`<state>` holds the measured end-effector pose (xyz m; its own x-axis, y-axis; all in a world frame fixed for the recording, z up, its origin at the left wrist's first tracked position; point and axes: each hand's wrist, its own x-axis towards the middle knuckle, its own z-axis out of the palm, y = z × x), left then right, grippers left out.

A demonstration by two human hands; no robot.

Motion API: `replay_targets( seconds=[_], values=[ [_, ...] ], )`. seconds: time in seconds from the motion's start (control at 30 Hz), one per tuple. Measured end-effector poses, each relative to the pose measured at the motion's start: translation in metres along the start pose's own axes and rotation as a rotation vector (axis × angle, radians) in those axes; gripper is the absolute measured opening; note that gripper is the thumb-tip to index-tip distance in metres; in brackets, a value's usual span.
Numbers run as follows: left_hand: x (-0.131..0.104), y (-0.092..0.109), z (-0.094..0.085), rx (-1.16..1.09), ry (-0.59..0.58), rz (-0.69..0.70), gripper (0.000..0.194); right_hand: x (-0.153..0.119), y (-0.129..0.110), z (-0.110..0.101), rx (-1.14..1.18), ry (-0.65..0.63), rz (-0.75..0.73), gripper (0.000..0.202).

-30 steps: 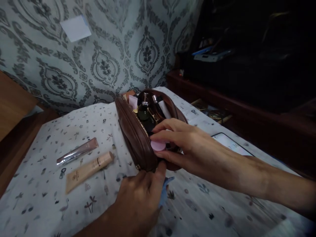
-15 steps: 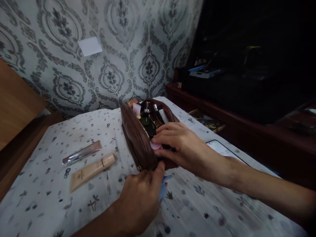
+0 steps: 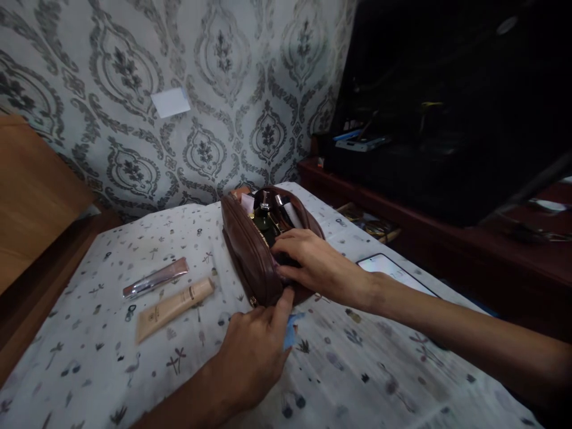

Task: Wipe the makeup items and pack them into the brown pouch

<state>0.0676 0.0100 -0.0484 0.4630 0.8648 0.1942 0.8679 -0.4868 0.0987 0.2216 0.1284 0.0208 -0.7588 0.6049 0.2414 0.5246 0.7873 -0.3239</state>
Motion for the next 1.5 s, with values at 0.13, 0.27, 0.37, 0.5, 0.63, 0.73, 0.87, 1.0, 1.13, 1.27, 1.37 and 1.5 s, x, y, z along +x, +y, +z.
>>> replay_targets(
  seconds=[0.13,0.27,0.37,0.5,0.63,0.73,0.87,1.0,1.13,1.27,1.37,1.5],
  values=[
    [-0.002,-0.002,-0.002,-0.040,0.001,-0.017,0.057,-0.007,0.004,0.001,0.017,0.050,-0.039,0.018],
    [-0.002,-0.004,-0.003,-0.088,0.006,-0.042,0.055,-0.012,-0.003,0.001,0.114,0.112,0.002,0.039],
    [-0.002,-0.004,-0.005,-0.078,0.005,-0.042,0.057,-0.010,-0.012,0.001,0.257,0.120,0.019,0.065],
    [-0.011,-0.001,-0.009,-0.064,-0.006,-0.059,0.054,0.002,-0.020,0.005,0.452,0.068,0.092,0.080],
    [-0.033,-0.008,-0.012,-0.020,-0.014,-0.064,0.046,0.013,-0.017,0.016,0.438,0.177,0.164,0.074],
    [-0.057,-0.035,-0.015,0.083,0.069,-0.149,0.034,0.012,-0.017,0.017,0.351,0.252,0.162,0.070],
    [-0.082,-0.088,-0.022,0.157,0.228,-0.437,0.030,0.000,-0.035,0.012,0.220,0.499,0.040,0.054],
    [-0.092,-0.119,-0.021,0.113,0.175,-0.566,0.036,-0.009,-0.067,0.034,0.242,0.611,-0.238,0.024],
    [-0.093,-0.140,-0.027,0.062,0.101,-0.636,0.037,0.000,-0.087,0.088,0.273,0.314,-0.385,0.022],
    [-0.095,-0.180,-0.041,0.175,-0.008,-0.806,0.034,0.026,-0.097,0.131,0.159,0.105,-0.219,0.037],
    [-0.102,-0.206,-0.046,0.204,-0.098,-0.839,0.030,0.047,-0.103,0.146,0.076,0.032,-0.129,0.045],
    [-0.115,-0.217,-0.043,0.216,-0.181,-0.815,0.032,0.061,-0.105,0.157,0.067,-0.018,-0.078,0.040]
  ],
)
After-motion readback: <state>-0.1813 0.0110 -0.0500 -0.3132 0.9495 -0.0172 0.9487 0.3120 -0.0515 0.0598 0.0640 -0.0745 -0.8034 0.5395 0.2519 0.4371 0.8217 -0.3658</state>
